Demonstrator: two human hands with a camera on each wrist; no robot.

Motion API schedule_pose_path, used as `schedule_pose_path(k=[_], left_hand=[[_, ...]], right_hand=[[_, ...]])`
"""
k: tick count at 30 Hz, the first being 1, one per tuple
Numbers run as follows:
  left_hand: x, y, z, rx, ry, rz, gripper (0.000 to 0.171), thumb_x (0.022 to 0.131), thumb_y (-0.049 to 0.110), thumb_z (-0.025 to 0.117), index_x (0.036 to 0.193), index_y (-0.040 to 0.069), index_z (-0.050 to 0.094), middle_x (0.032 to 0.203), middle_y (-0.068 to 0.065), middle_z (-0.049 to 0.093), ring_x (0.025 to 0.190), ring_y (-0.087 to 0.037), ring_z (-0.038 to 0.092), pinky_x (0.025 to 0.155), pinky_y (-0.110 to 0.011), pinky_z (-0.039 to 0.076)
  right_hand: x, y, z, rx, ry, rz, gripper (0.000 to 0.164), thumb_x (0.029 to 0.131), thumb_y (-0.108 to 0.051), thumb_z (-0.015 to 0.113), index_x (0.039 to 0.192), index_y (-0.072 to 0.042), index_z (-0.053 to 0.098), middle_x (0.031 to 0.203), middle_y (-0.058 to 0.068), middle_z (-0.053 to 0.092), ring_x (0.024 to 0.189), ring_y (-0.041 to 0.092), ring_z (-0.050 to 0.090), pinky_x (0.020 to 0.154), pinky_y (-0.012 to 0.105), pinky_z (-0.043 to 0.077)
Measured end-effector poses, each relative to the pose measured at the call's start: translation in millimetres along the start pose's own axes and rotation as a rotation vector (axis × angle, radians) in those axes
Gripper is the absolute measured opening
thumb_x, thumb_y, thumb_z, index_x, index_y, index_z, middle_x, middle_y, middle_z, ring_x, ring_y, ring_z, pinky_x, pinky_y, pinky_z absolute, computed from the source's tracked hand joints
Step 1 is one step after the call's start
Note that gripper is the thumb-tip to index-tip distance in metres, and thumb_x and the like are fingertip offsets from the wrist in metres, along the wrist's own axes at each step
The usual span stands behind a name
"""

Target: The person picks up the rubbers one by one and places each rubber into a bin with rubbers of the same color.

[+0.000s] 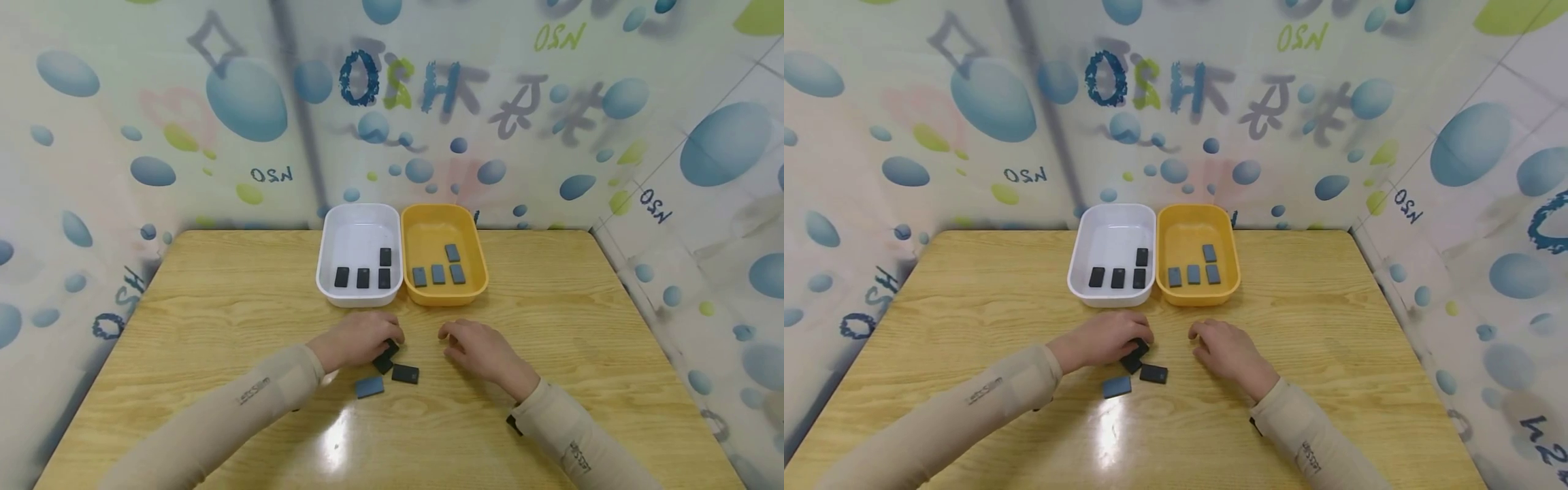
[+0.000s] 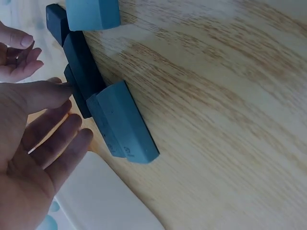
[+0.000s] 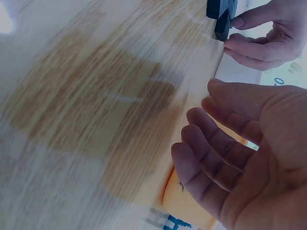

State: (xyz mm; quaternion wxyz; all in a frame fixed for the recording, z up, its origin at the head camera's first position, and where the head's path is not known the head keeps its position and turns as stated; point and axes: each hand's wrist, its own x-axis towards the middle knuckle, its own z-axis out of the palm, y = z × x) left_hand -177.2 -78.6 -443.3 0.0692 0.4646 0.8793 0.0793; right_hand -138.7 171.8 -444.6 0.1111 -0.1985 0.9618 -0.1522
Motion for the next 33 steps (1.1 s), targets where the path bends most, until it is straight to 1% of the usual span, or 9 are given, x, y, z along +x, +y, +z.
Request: schedule_pose_path(k=[4, 13, 20, 24, 27, 31, 33], left_hand=[[2.8, -1.2, -0.9, -0.008, -0.014, -0.017, 0.025, 0.085, 0.009, 0.07, 0.108, 0.021, 0.073, 0.105, 0.004, 0.069, 0.095, -0.012, 0.065, 0.079, -0.03, 0.056], [2.9, -4.6, -3.2, -0.034, -0.046, 0.004, 0.025, 0.085, 0.011, 0.072, 0.106, 0.024, 0.073, 0.107, 0.006, 0.069, 0.102, -0.011, 0.064, 0.086, -0.03, 0.055], [2.8, -3.2, -1.6, -0.029, -0.06, -0.011, 0.025, 0.089, 0.013, 0.068, 0.11, 0.026, 0.071, 0.11, 0.005, 0.067, 0.102, -0.011, 0.064, 0.082, -0.032, 0.056], [2.3, -3.3, -0.8, -0.026, -0.056, -0.007, 0.025, 0.09, 0.012, 0.066, 0.11, 0.026, 0.072, 0.111, 0.004, 0.068, 0.101, -0.011, 0.064, 0.082, -0.031, 0.056], [2.8, -4.3, -0.6, -0.04, -0.057, 0.007, 0.025, 0.09, 0.01, 0.066, 0.109, 0.024, 0.073, 0.11, 0.004, 0.068, 0.101, -0.011, 0.065, 0.084, -0.03, 0.055], [3.7, -5.7, -1.1, -0.075, -0.072, 0.011, 0.027, 0.088, 0.007, 0.067, 0.109, 0.022, 0.073, 0.11, 0.004, 0.07, 0.103, -0.012, 0.065, 0.09, -0.03, 0.054], [3.8, -5.5, -1.4, -0.079, -0.082, 0.014, 0.028, 0.086, 0.005, 0.067, 0.109, 0.021, 0.073, 0.11, 0.003, 0.07, 0.104, -0.012, 0.065, 0.091, -0.03, 0.054]], right_hand=[[-0.3, -0.5, -0.5, -0.002, 0.005, 0.0, 0.019, 0.088, -0.019, 0.071, 0.107, -0.018, 0.067, 0.09, -0.004, 0.064, 0.081, 0.01, 0.059, 0.073, 0.033, 0.051], [0.3, -0.9, -1.2, 0.006, -0.005, 0.005, 0.019, 0.089, -0.018, 0.071, 0.107, -0.016, 0.067, 0.09, -0.003, 0.064, 0.081, 0.011, 0.059, 0.072, 0.034, 0.051], [0.6, -0.8, -1.0, 0.014, -0.013, 0.017, 0.019, 0.089, -0.018, 0.071, 0.108, -0.017, 0.067, 0.09, -0.004, 0.064, 0.081, 0.01, 0.058, 0.073, 0.034, 0.051], [1.4, -0.5, -0.4, 0.016, -0.021, 0.025, 0.019, 0.089, -0.018, 0.07, 0.108, -0.017, 0.067, 0.09, -0.004, 0.064, 0.081, 0.01, 0.057, 0.074, 0.033, 0.05], [1.6, -0.8, -0.2, 0.015, -0.02, 0.021, 0.019, 0.089, -0.018, 0.071, 0.107, -0.017, 0.067, 0.089, -0.004, 0.064, 0.08, 0.01, 0.057, 0.073, 0.034, 0.05], [1.1, -1.3, 0.1, 0.014, -0.014, 0.011, 0.019, 0.088, -0.018, 0.071, 0.107, -0.016, 0.067, 0.088, -0.004, 0.063, 0.079, 0.01, 0.057, 0.072, 0.033, 0.05], [0.8, -1.4, 0.4, 0.015, -0.013, 0.009, 0.019, 0.088, -0.017, 0.071, 0.107, -0.016, 0.067, 0.088, -0.004, 0.063, 0.078, 0.01, 0.057, 0.071, 0.033, 0.05]])
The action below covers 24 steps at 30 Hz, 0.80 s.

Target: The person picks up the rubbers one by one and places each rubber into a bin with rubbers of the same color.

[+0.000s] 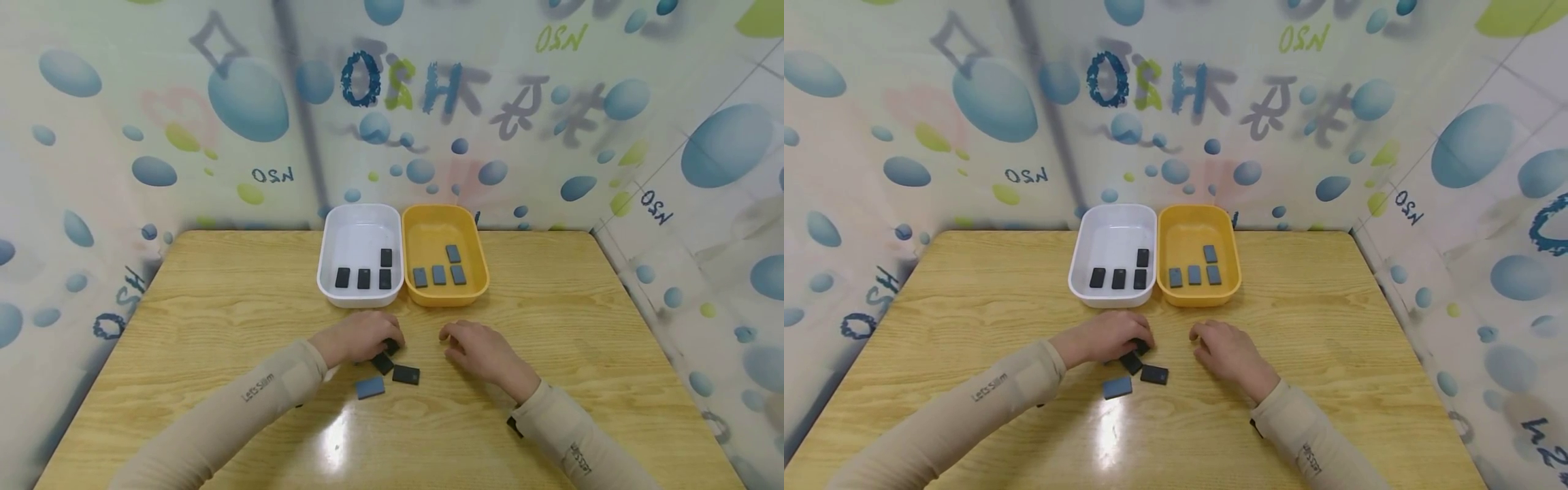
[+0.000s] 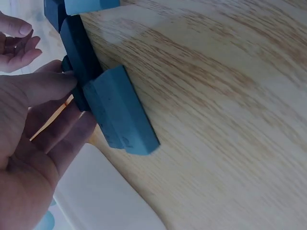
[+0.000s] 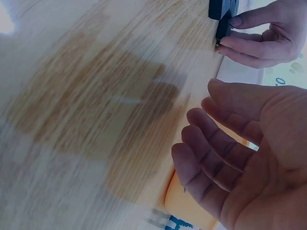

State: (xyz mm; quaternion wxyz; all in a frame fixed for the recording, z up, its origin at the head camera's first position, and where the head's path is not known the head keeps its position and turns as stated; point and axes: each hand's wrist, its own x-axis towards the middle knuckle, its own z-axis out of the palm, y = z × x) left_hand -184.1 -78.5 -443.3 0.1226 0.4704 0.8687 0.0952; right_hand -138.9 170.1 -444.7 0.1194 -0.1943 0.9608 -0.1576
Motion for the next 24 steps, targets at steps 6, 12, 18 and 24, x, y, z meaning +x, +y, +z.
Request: schedule_pose_path(k=[6, 12, 18, 24], left_hand=[[1.9, 3.9, -2.9, 0.055, -0.008, 0.014, 0.031, 0.084, 0.002, 0.066, 0.107, 0.022, 0.071, 0.107, 0.003, 0.07, 0.099, -0.012, 0.065, 0.088, -0.029, 0.054], [4.8, 8.7, -4.7, 0.085, -0.02, -0.003, 0.036, 0.082, -0.003, 0.064, 0.105, 0.023, 0.072, 0.1, 0.003, 0.068, 0.088, -0.01, 0.062, 0.081, -0.027, 0.054], [9.3, 10.2, -4.8, 0.109, -0.07, -0.037, 0.034, 0.084, -0.002, 0.065, 0.105, 0.025, 0.071, 0.098, 0.005, 0.066, 0.082, -0.008, 0.058, 0.077, -0.025, 0.053], [10.7, 12.4, -5.4, 0.168, -0.066, -0.015, 0.028, 0.086, 0.001, 0.065, 0.101, 0.024, 0.071, 0.096, 0.004, 0.066, 0.082, -0.01, 0.06, 0.075, -0.026, 0.053]], right_hand=[[0, 1, -1, 0.015, -0.004, 0.008, 0.019, 0.088, -0.017, 0.071, 0.107, -0.016, 0.067, 0.089, -0.004, 0.063, 0.079, 0.01, 0.056, 0.072, 0.033, 0.049], [0, 2, 0, 0.022, -0.006, 0.016, 0.019, 0.089, -0.018, 0.07, 0.107, -0.017, 0.067, 0.089, -0.004, 0.063, 0.079, 0.01, 0.056, 0.073, 0.033, 0.049], [0, 2, 0, 0.024, -0.006, 0.024, 0.018, 0.089, -0.018, 0.07, 0.106, -0.017, 0.067, 0.088, -0.005, 0.063, 0.078, 0.009, 0.055, 0.073, 0.033, 0.05], [0, 1, -1, 0.03, -0.002, 0.022, 0.018, 0.089, -0.018, 0.07, 0.107, -0.017, 0.067, 0.089, -0.005, 0.063, 0.079, 0.009, 0.056, 0.073, 0.033, 0.05]])
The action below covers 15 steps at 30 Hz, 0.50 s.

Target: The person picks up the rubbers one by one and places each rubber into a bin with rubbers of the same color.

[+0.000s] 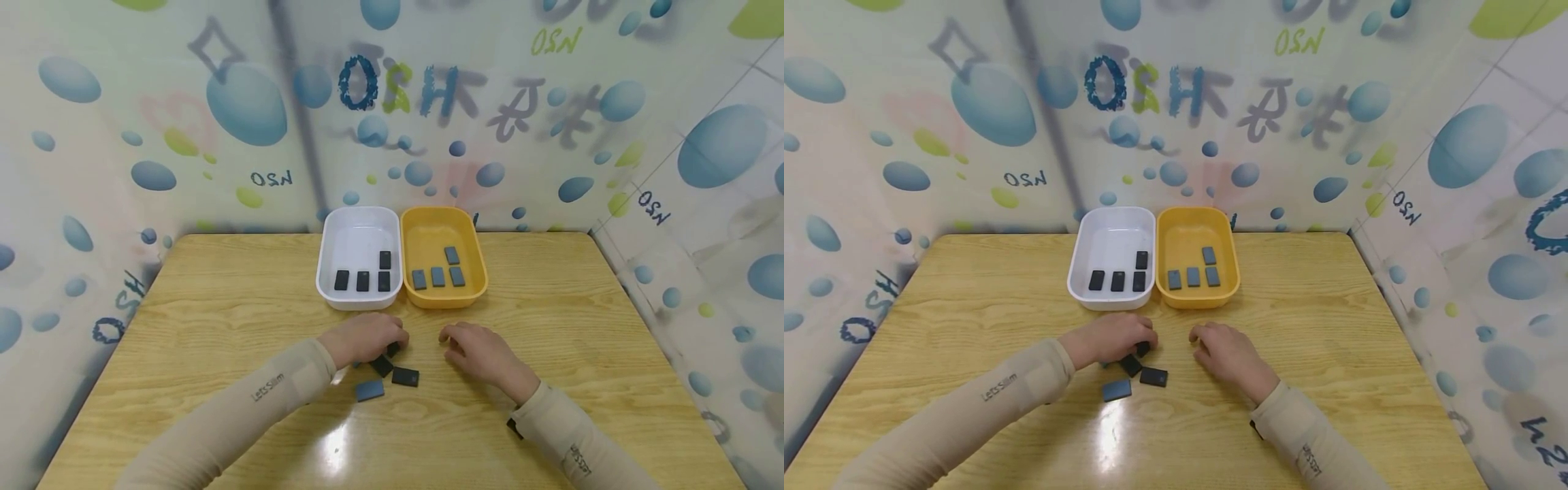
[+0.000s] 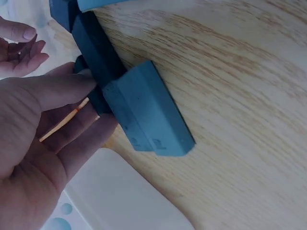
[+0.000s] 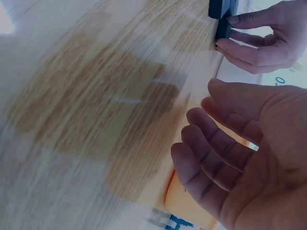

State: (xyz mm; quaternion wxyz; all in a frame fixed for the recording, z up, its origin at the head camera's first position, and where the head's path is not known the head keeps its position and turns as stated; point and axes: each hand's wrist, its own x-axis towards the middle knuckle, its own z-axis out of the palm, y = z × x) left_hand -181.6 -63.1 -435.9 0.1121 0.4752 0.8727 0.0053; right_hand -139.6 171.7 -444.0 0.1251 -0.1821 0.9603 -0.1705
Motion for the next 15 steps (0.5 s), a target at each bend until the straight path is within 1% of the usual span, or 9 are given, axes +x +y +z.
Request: schedule_pose_path(k=[5, 11, 15], left_hand=[[0.1, 2.6, 0.5, 0.067, -0.017, 0.024, 0.022, 0.09, 0.006, 0.061, 0.102, 0.022, 0.069, 0.098, 0.003, 0.066, 0.083, -0.012, 0.06, 0.077, -0.027, 0.053], [-1.3, 2.3, 1.1, 0.134, -0.008, 0.052, 0.023, 0.089, 0.005, 0.063, 0.102, 0.023, 0.069, 0.096, 0.004, 0.065, 0.084, -0.012, 0.062, 0.076, -0.027, 0.054], [-3.1, 1.1, 0.6, 0.152, -0.006, 0.068, 0.024, 0.087, 0.005, 0.065, 0.103, 0.022, 0.069, 0.097, 0.004, 0.066, 0.086, -0.013, 0.063, 0.076, -0.027, 0.054]], right_hand=[[0.6, -1.1, -0.2, 0.002, -0.01, 0.003, 0.019, 0.089, -0.018, 0.071, 0.107, -0.017, 0.067, 0.088, -0.005, 0.063, 0.078, 0.009, 0.055, 0.072, 0.033, 0.049], [1.1, -2.4, -0.1, -0.009, -0.016, 0.003, 0.019, 0.089, -0.019, 0.071, 0.107, -0.017, 0.066, 0.089, -0.005, 0.063, 0.078, 0.009, 0.055, 0.072, 0.033, 0.049], [0.9, -3.1, -0.2, -0.012, -0.008, -0.007, 0.019, 0.089, -0.019, 0.07, 0.107, -0.017, 0.066, 0.09, -0.005, 0.063, 0.08, 0.009, 0.056, 0.072, 0.034, 0.05]])
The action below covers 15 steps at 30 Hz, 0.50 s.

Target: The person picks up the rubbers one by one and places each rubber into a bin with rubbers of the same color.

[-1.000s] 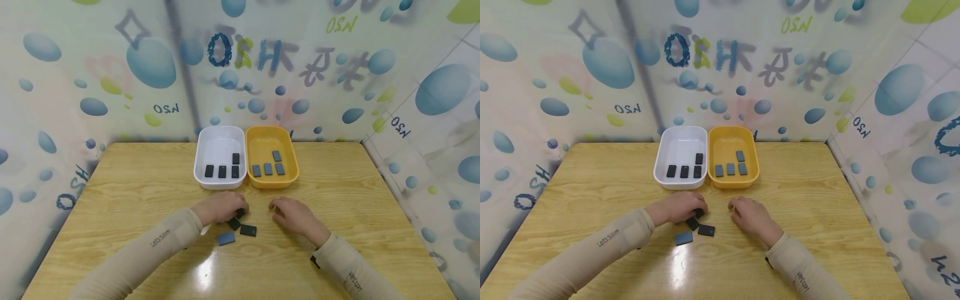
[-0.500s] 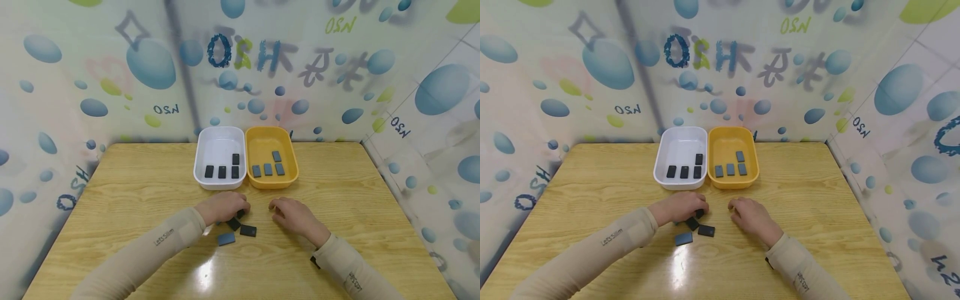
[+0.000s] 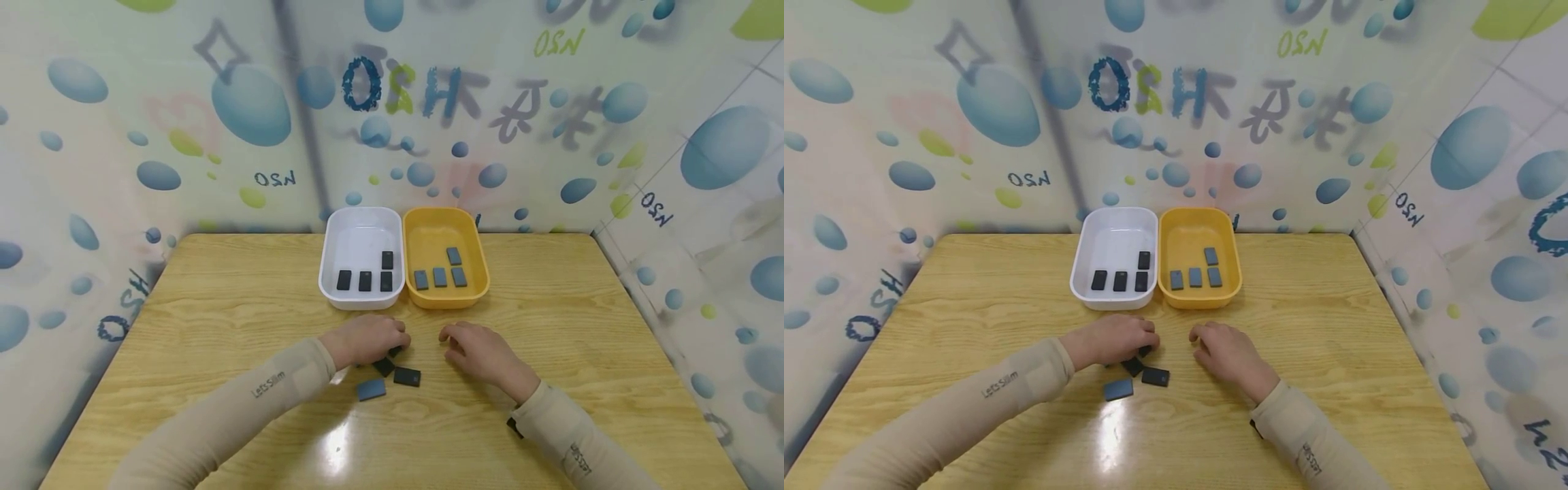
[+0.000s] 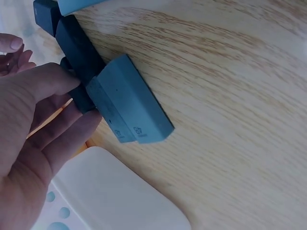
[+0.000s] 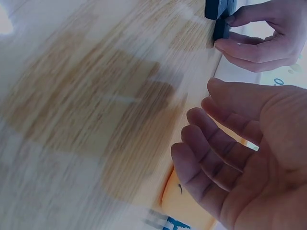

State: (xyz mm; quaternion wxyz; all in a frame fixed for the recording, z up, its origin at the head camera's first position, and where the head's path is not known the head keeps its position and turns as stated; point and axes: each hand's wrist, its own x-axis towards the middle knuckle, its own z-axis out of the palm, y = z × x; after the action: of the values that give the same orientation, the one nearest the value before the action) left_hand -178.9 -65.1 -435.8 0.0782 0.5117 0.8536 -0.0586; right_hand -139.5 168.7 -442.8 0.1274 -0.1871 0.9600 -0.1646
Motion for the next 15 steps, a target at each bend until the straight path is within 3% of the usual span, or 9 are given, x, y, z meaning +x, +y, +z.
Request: schedule_pose_path(k=[5, 15], left_hand=[[-2.3, -1.0, -0.7, 0.013, -0.005, 0.008, 0.023, 0.087, 0.007, 0.066, 0.105, 0.021, 0.069, 0.098, 0.004, 0.066, 0.086, -0.012, 0.063, 0.075, -0.026, 0.054], [-7.6, -0.9, -10.2, 0.05, 0.073, 0.029, 0.022, 0.084, 0.009, 0.069, 0.103, 0.021, 0.068, 0.093, 0.004, 0.065, 0.083, -0.012, 0.064, 0.07, -0.027, 0.054]], right_hand=[[0, 1, 0, -0.007, 0.007, -0.003, 0.019, 0.088, -0.019, 0.071, 0.107, -0.017, 0.067, 0.091, -0.005, 0.065, 0.082, 0.01, 0.059, 0.074, 0.035, 0.051], [0, 2, 1, -0.01, 0.018, -0.023, 0.02, 0.088, -0.018, 0.071, 0.107, -0.016, 0.067, 0.091, -0.003, 0.065, 0.082, 0.011, 0.059, 0.073, 0.035, 0.051]])
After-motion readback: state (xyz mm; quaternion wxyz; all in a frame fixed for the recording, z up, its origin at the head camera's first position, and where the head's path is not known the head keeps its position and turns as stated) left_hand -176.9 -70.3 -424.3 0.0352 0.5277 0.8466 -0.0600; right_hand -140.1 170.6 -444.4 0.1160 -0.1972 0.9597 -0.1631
